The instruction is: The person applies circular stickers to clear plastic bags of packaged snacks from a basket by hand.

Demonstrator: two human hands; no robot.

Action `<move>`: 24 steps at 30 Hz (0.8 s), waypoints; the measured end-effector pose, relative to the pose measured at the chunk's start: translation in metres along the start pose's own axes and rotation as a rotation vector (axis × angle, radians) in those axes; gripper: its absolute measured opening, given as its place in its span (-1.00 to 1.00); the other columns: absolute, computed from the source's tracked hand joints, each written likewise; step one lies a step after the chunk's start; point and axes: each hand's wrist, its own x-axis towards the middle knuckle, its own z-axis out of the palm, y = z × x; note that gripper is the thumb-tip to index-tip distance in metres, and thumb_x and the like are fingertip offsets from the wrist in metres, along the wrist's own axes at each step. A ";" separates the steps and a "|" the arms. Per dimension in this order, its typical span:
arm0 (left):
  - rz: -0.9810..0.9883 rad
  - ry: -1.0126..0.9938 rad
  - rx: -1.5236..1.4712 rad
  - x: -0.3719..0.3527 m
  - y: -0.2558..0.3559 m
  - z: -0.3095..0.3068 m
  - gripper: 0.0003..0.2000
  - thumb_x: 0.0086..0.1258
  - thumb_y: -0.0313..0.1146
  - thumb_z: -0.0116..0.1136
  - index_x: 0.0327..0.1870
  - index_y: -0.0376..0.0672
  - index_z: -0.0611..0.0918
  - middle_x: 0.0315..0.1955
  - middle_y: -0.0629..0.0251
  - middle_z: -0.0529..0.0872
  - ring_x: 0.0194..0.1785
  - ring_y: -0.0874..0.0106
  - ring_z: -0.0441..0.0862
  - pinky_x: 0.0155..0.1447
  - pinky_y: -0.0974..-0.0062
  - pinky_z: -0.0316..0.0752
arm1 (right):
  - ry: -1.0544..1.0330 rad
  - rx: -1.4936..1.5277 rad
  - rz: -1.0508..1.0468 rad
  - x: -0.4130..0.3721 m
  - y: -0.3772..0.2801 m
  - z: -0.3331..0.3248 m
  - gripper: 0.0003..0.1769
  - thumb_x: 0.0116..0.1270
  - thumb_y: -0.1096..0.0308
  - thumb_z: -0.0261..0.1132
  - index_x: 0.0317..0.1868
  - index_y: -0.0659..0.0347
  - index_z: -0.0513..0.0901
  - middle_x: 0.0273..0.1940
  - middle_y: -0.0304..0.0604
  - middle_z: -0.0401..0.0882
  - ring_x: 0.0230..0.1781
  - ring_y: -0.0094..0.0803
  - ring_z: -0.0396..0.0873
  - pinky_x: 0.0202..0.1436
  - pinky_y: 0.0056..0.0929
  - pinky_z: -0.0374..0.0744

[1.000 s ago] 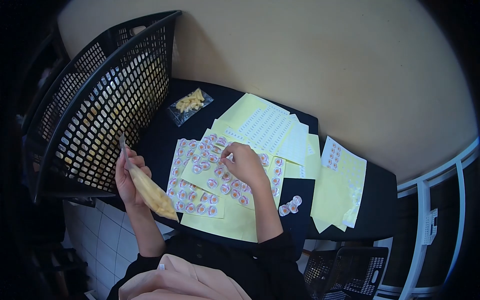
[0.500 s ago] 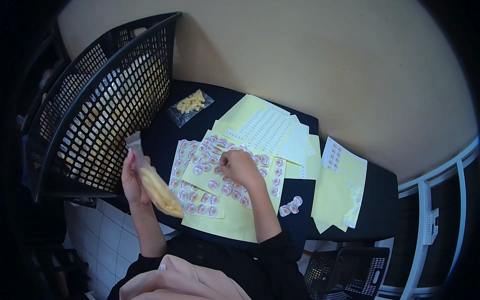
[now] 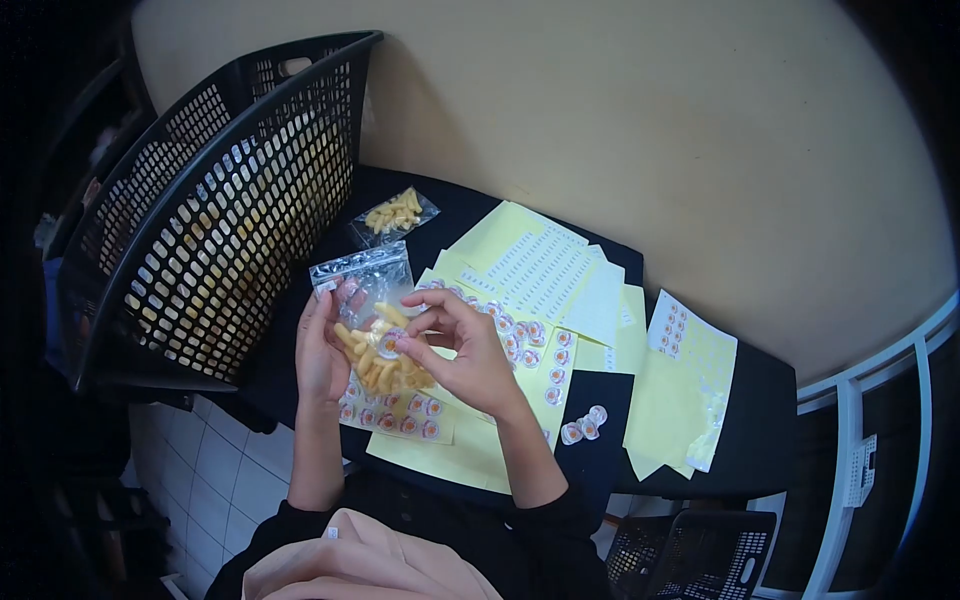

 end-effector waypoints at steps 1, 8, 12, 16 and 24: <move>0.002 -0.005 0.001 -0.002 0.001 0.006 -0.72 0.36 -0.31 -0.18 0.02 -0.23 0.37 -0.09 0.22 0.50 0.02 0.44 0.43 0.00 0.45 0.43 | 0.003 0.000 -0.005 0.001 0.002 0.000 -0.64 0.08 0.54 0.24 -0.09 0.31 0.39 -0.39 -0.22 0.56 -0.29 -0.54 0.53 -0.13 -0.56 0.46; -0.140 -0.302 0.016 -0.016 -0.007 0.018 -0.47 0.25 -0.41 -0.01 0.22 -0.31 0.13 0.01 0.11 0.42 0.04 0.42 0.43 0.08 0.49 0.36 | 0.299 0.173 -0.038 0.005 0.012 -0.004 -0.64 0.08 0.56 0.24 -0.08 0.33 0.39 -0.37 -0.22 0.53 -0.29 -0.59 0.50 -0.15 -0.58 0.49; -0.113 -0.339 0.339 -0.017 -0.011 0.024 -0.39 0.11 -0.55 0.15 0.21 -0.28 0.16 -0.07 0.20 0.45 -0.03 0.49 0.47 -0.01 0.59 0.41 | 0.347 -0.258 -0.167 0.003 0.008 -0.008 -0.66 0.07 0.51 0.21 -0.09 0.25 0.42 -0.38 -0.24 0.53 -0.14 -0.44 0.45 0.07 -0.36 0.30; -0.068 -0.353 0.478 -0.017 -0.013 0.026 -0.44 0.12 -0.53 0.13 0.17 -0.28 0.21 -0.06 0.19 0.45 -0.04 0.50 0.48 -0.03 0.60 0.44 | 0.291 -0.813 -0.254 -0.004 -0.004 -0.011 -0.69 0.08 0.40 0.17 -0.10 0.12 0.47 -0.39 -0.30 0.53 -0.01 -0.29 0.34 0.21 -0.18 0.01; -0.053 -0.332 0.521 -0.017 -0.016 0.024 -0.52 0.10 -0.54 0.12 0.09 -0.30 0.30 -0.11 0.20 0.48 -0.08 0.51 0.49 -0.06 0.60 0.44 | 0.311 -0.945 -0.237 -0.006 -0.007 -0.006 -0.77 0.09 0.36 0.21 -0.18 0.02 0.54 -0.44 -0.41 0.55 0.11 -0.32 0.30 0.23 0.05 -0.38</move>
